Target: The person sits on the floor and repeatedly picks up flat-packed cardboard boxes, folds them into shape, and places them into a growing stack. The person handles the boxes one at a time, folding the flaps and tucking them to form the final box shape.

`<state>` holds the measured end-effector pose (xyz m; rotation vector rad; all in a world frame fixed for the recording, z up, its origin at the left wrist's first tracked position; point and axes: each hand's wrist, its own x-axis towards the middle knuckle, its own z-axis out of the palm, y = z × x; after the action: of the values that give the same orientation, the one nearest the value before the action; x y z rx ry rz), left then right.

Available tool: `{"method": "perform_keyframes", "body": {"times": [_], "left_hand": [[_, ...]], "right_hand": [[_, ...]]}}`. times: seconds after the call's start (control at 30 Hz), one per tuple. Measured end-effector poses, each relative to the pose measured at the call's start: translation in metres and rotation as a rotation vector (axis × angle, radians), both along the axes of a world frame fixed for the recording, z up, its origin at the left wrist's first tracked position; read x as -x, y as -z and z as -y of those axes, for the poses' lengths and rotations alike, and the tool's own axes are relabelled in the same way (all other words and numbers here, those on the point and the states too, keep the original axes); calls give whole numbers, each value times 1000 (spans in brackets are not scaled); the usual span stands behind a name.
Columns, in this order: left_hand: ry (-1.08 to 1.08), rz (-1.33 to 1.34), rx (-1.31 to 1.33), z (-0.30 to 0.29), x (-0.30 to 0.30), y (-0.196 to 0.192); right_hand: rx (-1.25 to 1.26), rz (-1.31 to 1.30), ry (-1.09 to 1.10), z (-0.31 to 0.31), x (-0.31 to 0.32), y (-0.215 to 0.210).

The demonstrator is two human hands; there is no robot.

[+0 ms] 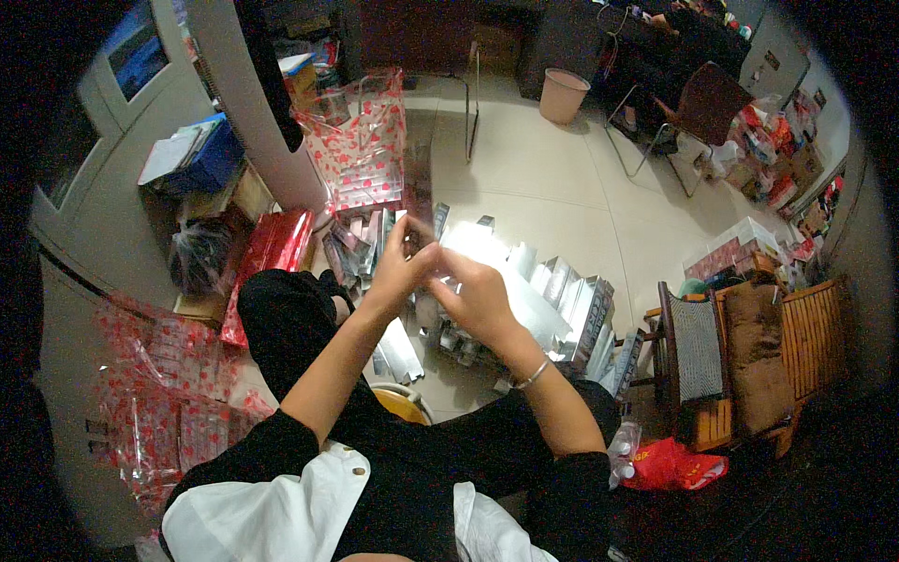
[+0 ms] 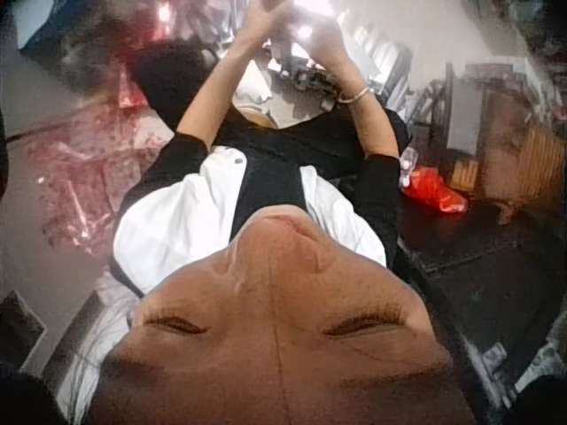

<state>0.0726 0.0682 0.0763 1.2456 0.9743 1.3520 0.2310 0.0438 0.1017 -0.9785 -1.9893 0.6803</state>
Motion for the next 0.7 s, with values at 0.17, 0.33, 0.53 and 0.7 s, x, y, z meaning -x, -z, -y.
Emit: {"method": "perform_keyframes", "body": {"times": [0.17,0.33,0.53,0.7], "left_hand": [[454,78,67,36,34,-32],[747,109,77,56,43,-31],[828,143,101,65,47,-27],[824,276,152,72,45,-26]], "right_hand": [[-204,-285,172,4,-10,-53],[-474,-120,115,11,-8,-72],[-502,-17,89,20,-10,-77],[-491,-89,96,23,-6,-78]]}}
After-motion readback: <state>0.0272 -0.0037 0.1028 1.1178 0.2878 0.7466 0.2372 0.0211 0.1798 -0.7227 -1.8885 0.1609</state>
